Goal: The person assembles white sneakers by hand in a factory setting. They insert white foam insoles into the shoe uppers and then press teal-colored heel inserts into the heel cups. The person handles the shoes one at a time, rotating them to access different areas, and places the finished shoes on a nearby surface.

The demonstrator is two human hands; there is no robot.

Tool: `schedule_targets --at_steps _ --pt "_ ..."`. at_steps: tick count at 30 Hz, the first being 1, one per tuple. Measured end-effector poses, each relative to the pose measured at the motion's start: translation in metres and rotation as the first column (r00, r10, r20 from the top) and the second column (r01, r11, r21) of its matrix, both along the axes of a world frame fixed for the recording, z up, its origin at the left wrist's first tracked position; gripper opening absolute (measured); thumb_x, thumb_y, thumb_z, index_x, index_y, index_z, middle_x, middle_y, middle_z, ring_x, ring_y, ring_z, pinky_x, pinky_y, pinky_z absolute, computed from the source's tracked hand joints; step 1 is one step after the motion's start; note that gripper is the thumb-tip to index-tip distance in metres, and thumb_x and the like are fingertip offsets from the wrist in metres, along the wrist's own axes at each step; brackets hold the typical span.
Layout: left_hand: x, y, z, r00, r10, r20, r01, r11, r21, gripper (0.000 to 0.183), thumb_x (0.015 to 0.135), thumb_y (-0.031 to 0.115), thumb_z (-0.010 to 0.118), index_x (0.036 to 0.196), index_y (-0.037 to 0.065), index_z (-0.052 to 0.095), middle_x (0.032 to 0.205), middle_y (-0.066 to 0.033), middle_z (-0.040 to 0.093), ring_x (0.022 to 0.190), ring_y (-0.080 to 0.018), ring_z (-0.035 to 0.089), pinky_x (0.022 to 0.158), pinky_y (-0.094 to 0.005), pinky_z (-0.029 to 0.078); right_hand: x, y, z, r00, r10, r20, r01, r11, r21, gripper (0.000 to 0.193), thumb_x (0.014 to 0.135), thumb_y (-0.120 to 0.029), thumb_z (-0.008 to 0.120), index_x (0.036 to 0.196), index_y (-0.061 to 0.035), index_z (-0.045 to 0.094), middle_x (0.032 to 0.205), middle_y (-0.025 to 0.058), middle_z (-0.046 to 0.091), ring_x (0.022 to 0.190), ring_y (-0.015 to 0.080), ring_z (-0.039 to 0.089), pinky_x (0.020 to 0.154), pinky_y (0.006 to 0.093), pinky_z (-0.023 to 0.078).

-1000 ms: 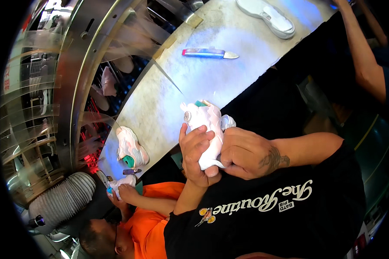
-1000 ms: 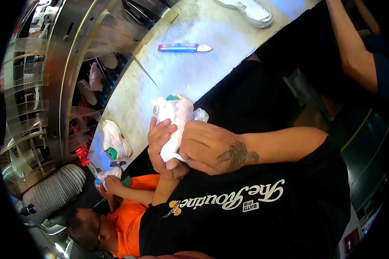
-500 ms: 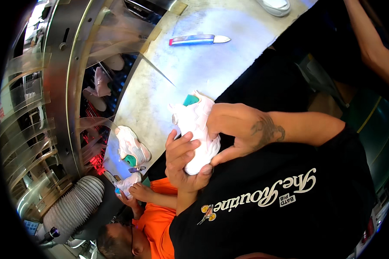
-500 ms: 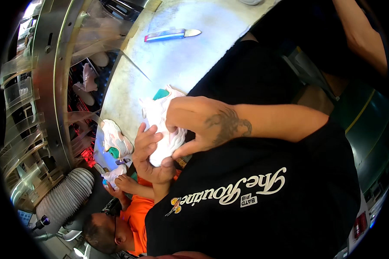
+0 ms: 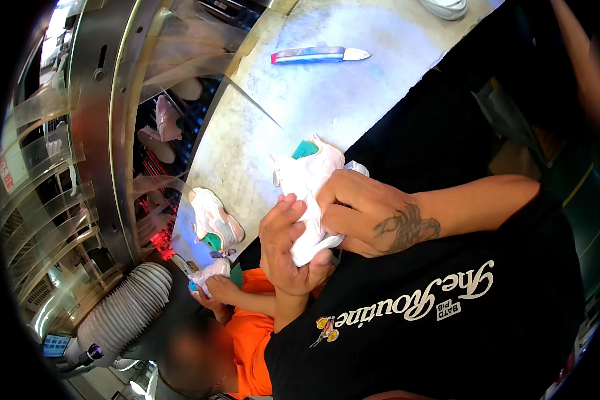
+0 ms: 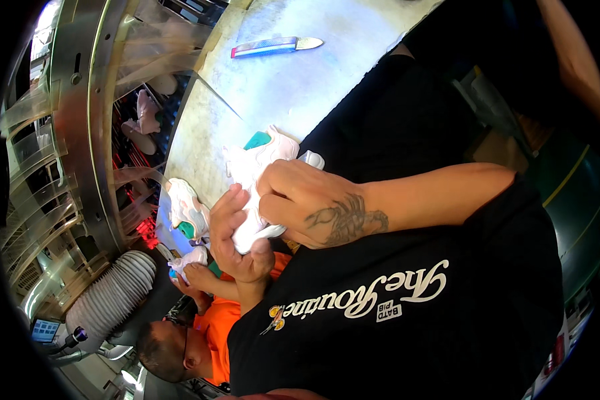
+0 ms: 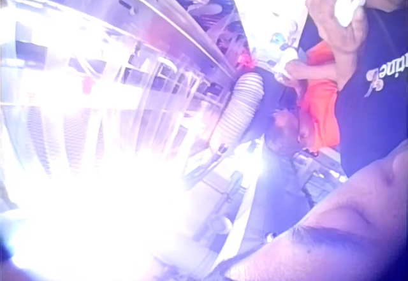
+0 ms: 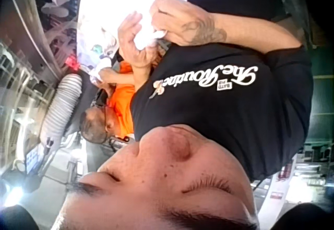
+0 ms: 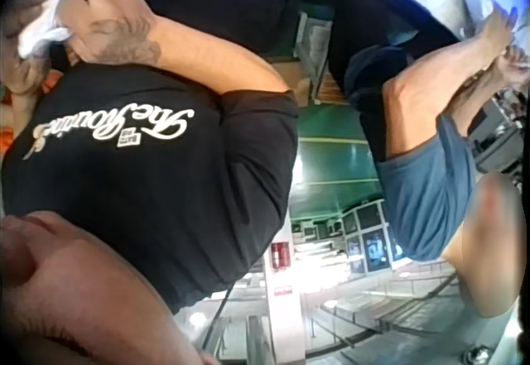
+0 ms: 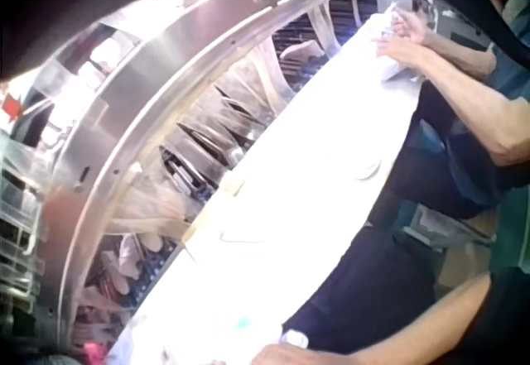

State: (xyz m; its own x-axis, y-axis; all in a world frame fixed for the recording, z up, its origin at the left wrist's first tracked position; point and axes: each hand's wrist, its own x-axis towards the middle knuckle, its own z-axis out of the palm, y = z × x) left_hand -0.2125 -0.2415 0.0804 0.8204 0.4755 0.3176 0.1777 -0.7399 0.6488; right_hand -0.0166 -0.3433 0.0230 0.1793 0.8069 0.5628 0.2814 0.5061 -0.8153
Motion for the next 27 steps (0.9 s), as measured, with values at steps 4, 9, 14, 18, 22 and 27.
schedule_targets --at_steps 4,9,14,18,22,27 --pt "-0.001 0.012 -0.005 0.993 -0.114 0.029 0.112 0.992 0.055 0.073 0.081 0.041 0.101 0.130 0.004 0.061 0.137 -0.0186 0.073 0.126 -0.0416 0.072 0.113 -0.0622 0.057 0.007 0.007 -0.009 0.993 0.066 0.097 -0.070 0.997 0.042 0.021 0.078 -0.011 0.079 0.090 -0.0028 0.063 0.093 0.0143 0.060 0.086 0.0340 0.064 0.076 0.0431 0.053" --pt "0.003 0.022 0.004 0.997 -0.082 -0.015 0.082 0.997 -0.007 0.068 0.073 0.031 0.107 0.117 0.005 0.062 0.124 -0.0172 0.079 0.119 -0.0397 0.075 0.111 -0.0649 0.059 0.016 0.024 -0.014 0.988 0.102 0.114 -0.114 0.988 0.103 0.018 0.080 -0.013 0.076 0.088 -0.0033 0.063 0.091 0.0147 0.063 0.083 0.0344 0.065 0.073 0.0425 0.056" --pt "0.013 0.025 0.005 0.999 -0.030 0.019 0.031 0.999 -0.010 0.058 0.072 0.017 0.106 0.103 0.003 0.059 0.112 -0.0199 0.081 0.110 -0.0396 0.078 0.106 -0.0637 0.063 0.034 0.036 -0.012 0.978 0.199 0.066 -0.192 0.976 -0.106 0.027 0.080 -0.016 0.080 0.098 -0.0049 0.063 0.097 0.0126 0.068 0.092 0.0345 0.070 0.076 0.0422 0.057" --pt "0.009 0.027 0.003 0.998 0.014 0.058 -0.012 0.999 -0.041 0.053 0.075 0.009 0.101 0.105 0.002 0.059 0.112 -0.0234 0.080 0.109 -0.0396 0.077 0.106 -0.0636 0.063 0.026 0.036 -0.015 0.982 0.180 0.061 -0.165 0.966 -0.196 0.040 0.078 -0.026 0.089 0.101 -0.0062 0.062 0.099 0.0123 0.067 0.095 0.0344 0.068 0.078 0.0433 0.057" --pt "-0.012 0.040 -0.020 0.982 -0.001 0.191 0.024 0.993 -0.118 0.056 0.079 0.013 0.101 0.114 0.000 0.059 0.122 -0.0265 0.076 0.115 -0.0393 0.075 0.107 -0.0575 0.062 0.007 0.034 -0.019 0.994 0.030 0.105 -0.014 0.988 -0.153 0.051 0.077 -0.032 0.094 0.108 -0.0042 0.065 0.104 0.0128 0.065 0.101 0.0340 0.066 0.086 0.0435 0.056" --pt "-0.021 0.041 -0.001 0.989 0.139 -0.059 -0.137 0.990 0.028 0.057 0.091 0.023 0.094 0.129 -0.004 0.060 0.132 -0.0273 0.069 0.116 -0.0402 0.070 0.103 -0.0461 0.059 -0.015 0.022 -0.021 0.970 -0.146 0.196 0.166 0.982 -0.088 0.064 0.077 -0.026 0.094 0.128 0.0023 0.068 0.112 0.0127 0.064 0.107 0.0337 0.063 0.098 0.0450 0.055"
